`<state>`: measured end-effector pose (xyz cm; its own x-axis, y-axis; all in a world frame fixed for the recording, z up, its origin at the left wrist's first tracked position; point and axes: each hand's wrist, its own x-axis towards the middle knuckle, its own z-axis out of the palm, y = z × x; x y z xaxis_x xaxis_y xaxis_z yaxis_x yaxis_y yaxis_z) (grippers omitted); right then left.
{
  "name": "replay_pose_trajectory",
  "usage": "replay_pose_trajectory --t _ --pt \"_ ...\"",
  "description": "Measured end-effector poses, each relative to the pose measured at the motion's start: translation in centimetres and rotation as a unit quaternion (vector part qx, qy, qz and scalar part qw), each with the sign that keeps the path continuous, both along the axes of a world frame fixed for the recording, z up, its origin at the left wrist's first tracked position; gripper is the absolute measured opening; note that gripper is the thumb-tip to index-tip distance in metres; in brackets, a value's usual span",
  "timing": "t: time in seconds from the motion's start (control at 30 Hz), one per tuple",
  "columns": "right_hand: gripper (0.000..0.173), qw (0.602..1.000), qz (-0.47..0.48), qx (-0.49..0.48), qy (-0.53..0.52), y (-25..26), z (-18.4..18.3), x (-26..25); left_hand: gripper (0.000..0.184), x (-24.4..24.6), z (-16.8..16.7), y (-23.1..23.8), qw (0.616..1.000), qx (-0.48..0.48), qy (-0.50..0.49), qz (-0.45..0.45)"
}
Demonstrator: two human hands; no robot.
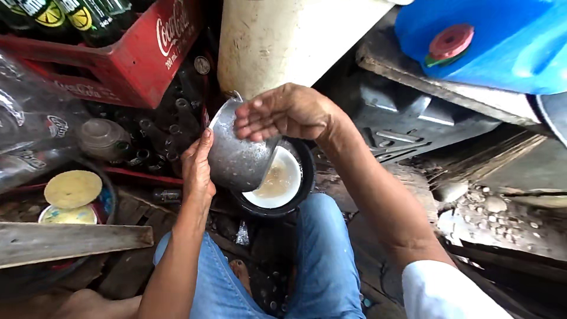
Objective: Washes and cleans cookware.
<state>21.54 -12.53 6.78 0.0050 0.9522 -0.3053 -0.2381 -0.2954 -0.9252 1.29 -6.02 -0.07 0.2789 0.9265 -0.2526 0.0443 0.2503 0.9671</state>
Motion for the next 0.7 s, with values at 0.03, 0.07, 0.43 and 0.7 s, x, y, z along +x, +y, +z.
replay_pose_trajectory --t 0.03,0.07,0.43,0.7 --pt "0.034 1.0 0.002 0.0 -0.007 -0.5 0.0 -0.4 0.026 -0.1 0.0 0.1 1.0 -0.005 0.0 0.001" --pt "0.033 0.999 -0.031 -0.001 -0.013 -0.9 -0.4 -0.7 0.03 -0.2 0.1 0.3 1.0 -0.014 0.002 0.002" --pt "0.038 0.801 -0.561 -0.205 0.044 -4.5 -24.7 -4.6 0.036 -2.1 0.7 1.8 0.997 -0.039 -0.043 0.05" --pt "0.024 0.723 -0.539 0.01 0.432 -3.4 -19.1 -6.8 0.039 -2.3 1.1 0.6 0.996 -0.037 -0.074 0.032"
